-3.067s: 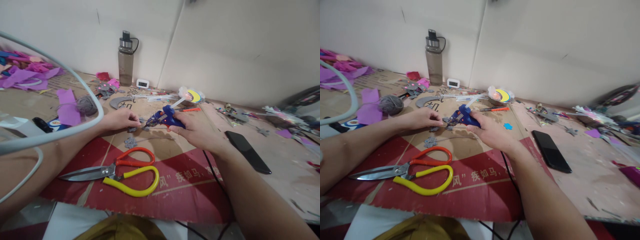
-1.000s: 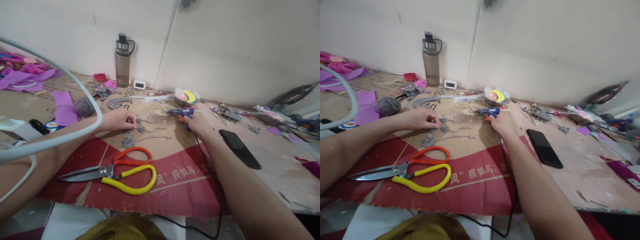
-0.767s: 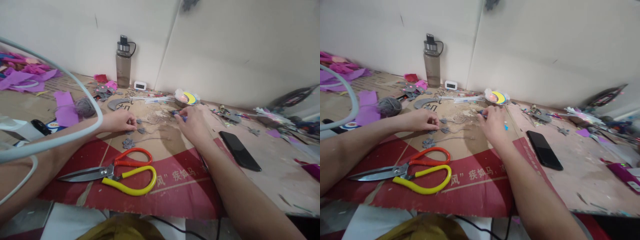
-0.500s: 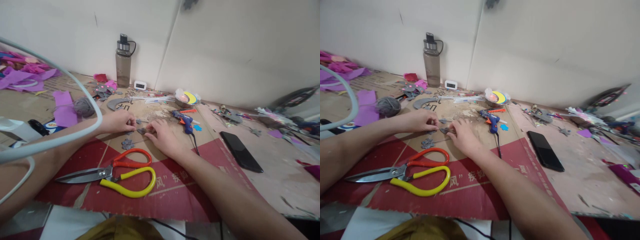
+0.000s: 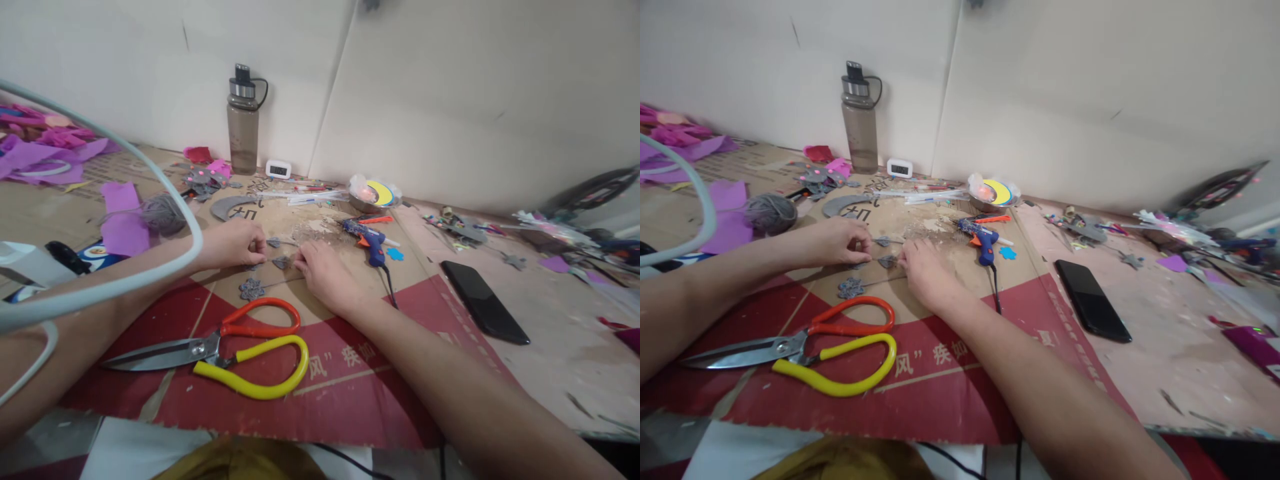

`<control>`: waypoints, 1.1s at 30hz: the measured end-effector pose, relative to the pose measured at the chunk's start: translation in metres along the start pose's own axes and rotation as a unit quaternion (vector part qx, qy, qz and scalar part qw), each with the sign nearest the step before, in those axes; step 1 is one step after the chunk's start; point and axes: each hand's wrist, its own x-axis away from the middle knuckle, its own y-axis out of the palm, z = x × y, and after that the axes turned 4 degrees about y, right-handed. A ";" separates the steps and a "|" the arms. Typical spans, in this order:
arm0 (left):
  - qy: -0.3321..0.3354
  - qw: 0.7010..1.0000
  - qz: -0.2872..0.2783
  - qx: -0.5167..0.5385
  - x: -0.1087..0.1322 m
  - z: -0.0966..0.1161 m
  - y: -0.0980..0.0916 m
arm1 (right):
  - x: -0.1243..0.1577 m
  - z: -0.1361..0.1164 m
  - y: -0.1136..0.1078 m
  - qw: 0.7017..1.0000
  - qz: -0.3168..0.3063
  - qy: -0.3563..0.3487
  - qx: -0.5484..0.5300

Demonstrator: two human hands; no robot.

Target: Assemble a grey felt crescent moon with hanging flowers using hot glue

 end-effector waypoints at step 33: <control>0.128 0.987 0.052 0.079 0.012 -0.011 0.018 | 0.003 0.014 -0.005 0.986 -0.003 -0.086 -0.144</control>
